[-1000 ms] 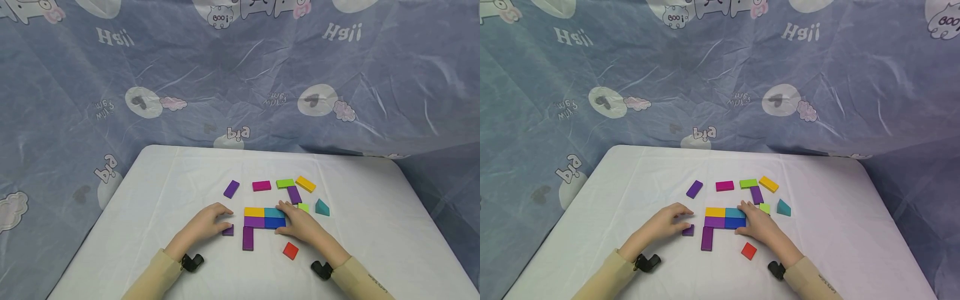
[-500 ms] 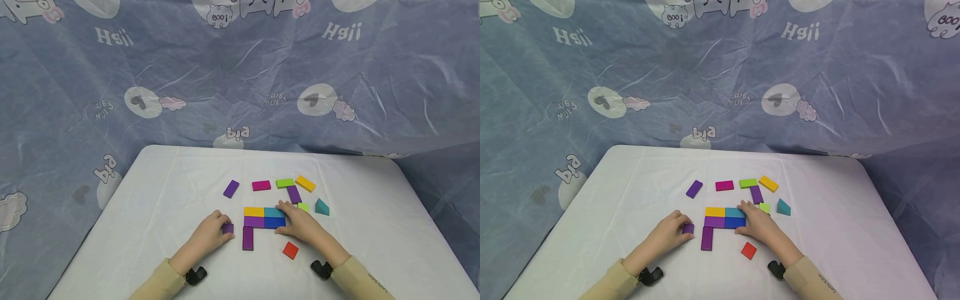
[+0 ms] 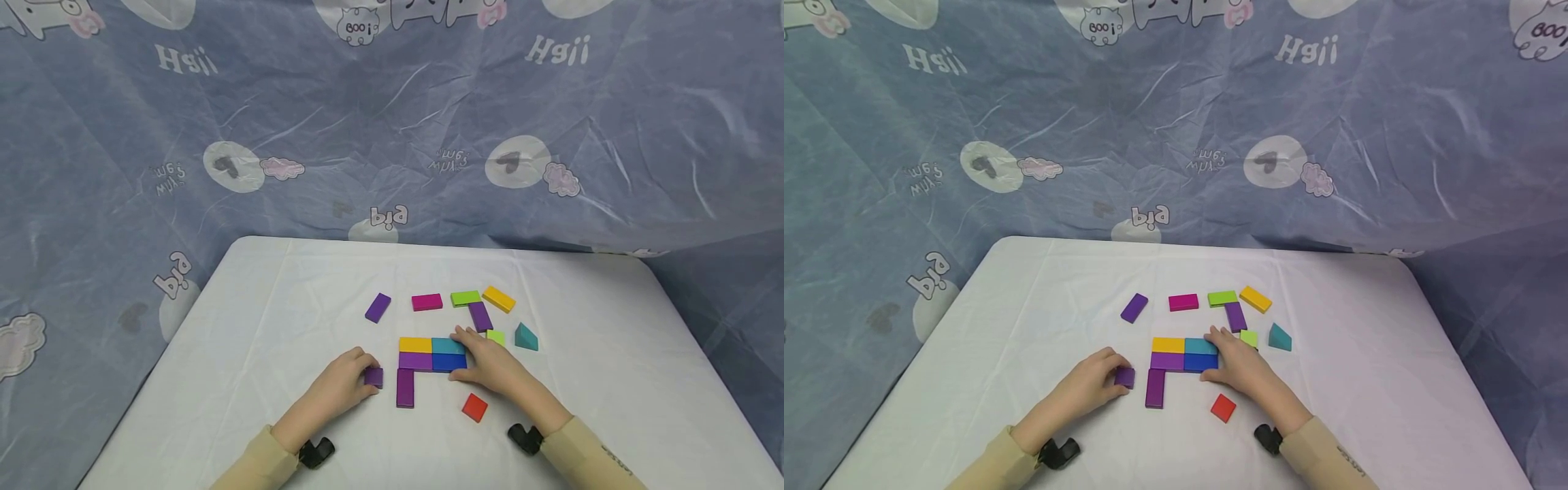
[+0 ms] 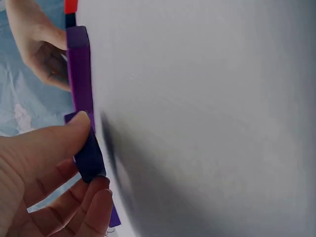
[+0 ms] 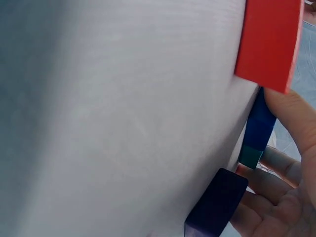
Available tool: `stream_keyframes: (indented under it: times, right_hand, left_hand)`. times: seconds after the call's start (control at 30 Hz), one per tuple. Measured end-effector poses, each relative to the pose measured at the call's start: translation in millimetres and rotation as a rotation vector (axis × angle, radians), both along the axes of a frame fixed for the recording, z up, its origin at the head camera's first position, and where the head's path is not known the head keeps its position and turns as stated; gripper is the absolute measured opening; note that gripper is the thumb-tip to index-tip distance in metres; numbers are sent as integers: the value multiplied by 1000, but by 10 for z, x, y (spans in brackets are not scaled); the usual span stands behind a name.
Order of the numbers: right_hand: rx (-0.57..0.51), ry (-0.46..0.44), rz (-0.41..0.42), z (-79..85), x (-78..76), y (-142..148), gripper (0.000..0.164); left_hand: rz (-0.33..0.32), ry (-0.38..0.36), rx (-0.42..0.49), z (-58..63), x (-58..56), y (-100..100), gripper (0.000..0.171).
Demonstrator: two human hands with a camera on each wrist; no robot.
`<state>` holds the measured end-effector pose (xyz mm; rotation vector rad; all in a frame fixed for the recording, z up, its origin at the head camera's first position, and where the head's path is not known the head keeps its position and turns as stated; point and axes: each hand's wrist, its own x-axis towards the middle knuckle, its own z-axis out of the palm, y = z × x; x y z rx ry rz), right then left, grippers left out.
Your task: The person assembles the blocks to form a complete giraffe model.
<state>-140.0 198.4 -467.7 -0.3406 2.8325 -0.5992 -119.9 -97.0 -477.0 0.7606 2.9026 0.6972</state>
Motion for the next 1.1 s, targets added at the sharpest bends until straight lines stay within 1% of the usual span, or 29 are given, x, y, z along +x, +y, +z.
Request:
stream_keyframes:
  times: [0.07,0.17,0.27,0.37,0.53,0.67,0.8,0.9,0.97,1.1]
  right_hand:
    - [0,2,2,3,-1,-2,78]
    - [3,1,3,8,-2,-3,78]
    - [3,-2,1,18,-5,-2,78]
    - [5,-5,0,30,-8,-2,78]
    - [8,-8,1,43,-12,-4,78]
    - [7,-7,1,35,-8,-9,78]
    - [5,-3,-3,21,3,-11,78]
    - [1,-1,-5,16,8,-11,78]
    - [1,-1,-4,17,9,-11,78]
    - [-2,-4,-6,24,8,-8,78]
  left_hand:
    - [-7,5,3,19,26,-6,33]
    - [-42,9,26,54,78,-12,33]
    - [-106,9,62,76,136,-7,33]
    - [-182,15,75,87,200,18,32]
    - [-287,20,48,87,313,107,32]
    - [-329,17,-4,64,392,193,32]
    - [-337,44,-102,54,444,266,33]
    - [-314,80,-152,60,465,305,35]
    - [-290,99,-156,62,470,320,36]
    - [-255,135,-126,62,469,333,37]
